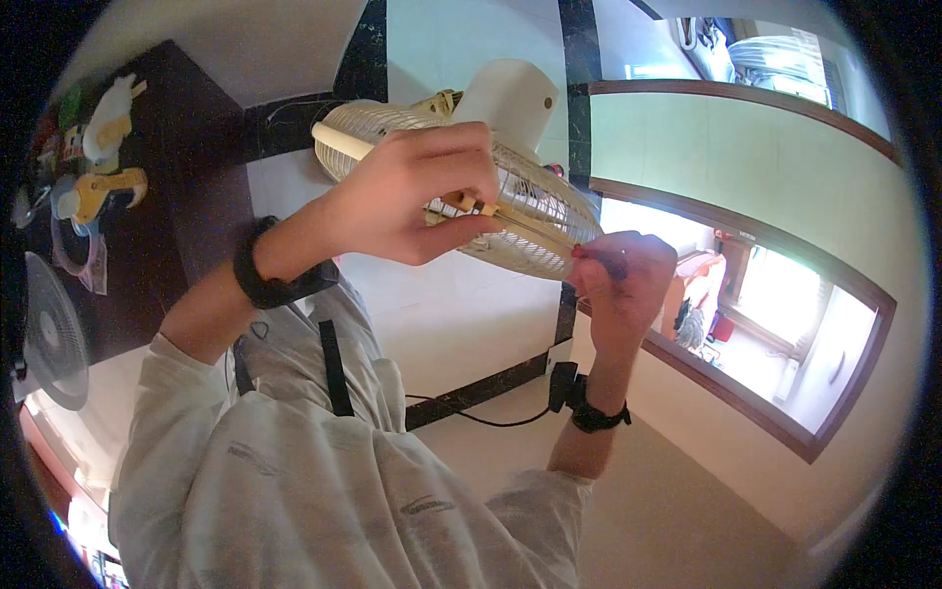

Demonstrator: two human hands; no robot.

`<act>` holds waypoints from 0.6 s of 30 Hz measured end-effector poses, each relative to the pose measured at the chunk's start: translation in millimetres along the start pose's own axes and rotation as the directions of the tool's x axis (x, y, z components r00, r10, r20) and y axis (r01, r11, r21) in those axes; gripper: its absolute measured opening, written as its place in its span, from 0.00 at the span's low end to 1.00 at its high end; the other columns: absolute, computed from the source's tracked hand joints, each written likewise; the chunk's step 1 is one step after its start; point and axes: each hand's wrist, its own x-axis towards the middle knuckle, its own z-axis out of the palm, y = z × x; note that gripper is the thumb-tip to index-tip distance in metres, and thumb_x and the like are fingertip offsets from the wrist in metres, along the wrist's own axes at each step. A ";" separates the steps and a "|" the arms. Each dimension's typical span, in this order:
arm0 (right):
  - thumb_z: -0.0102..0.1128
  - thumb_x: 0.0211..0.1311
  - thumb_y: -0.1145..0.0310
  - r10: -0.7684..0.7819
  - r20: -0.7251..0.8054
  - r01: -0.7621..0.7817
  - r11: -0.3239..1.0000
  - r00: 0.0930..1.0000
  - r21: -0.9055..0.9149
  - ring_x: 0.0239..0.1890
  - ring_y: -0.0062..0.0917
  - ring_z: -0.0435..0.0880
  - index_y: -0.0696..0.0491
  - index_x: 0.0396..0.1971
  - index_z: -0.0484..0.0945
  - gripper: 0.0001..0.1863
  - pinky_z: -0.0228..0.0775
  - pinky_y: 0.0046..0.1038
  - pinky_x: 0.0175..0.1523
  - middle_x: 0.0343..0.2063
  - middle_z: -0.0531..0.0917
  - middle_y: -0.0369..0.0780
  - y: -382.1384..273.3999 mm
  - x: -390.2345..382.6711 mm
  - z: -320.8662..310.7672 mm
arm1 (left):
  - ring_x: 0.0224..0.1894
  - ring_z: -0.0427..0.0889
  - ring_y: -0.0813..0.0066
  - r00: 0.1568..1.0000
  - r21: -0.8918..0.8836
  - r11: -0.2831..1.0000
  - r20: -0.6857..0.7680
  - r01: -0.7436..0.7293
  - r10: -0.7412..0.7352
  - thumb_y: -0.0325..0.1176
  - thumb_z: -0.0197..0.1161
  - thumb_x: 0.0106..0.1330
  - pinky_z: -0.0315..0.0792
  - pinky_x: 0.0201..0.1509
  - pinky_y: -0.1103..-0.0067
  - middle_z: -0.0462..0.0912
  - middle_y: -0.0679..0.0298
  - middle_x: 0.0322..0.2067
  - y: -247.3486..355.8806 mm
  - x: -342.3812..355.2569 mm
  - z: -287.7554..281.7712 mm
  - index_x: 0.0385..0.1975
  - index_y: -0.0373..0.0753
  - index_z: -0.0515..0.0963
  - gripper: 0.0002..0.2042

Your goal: The user is using a screwdriver to tighten or loosen a screw on the outer cage of a floor fan.

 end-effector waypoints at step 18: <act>0.58 0.59 0.79 -0.188 0.116 0.202 0.971 0.975 -0.128 0.28 0.18 0.75 0.54 0.44 0.63 0.16 0.69 0.18 0.27 0.38 0.76 0.41 -7.0 5.1 -6.8 | 0.28 0.78 0.65 1.000 -0.004 1.000 0.011 0.004 -0.004 0.26 0.71 0.50 0.72 0.28 0.73 0.71 0.63 0.30 0.2 -2.9 -0.7 0.28 0.39 0.70 0.13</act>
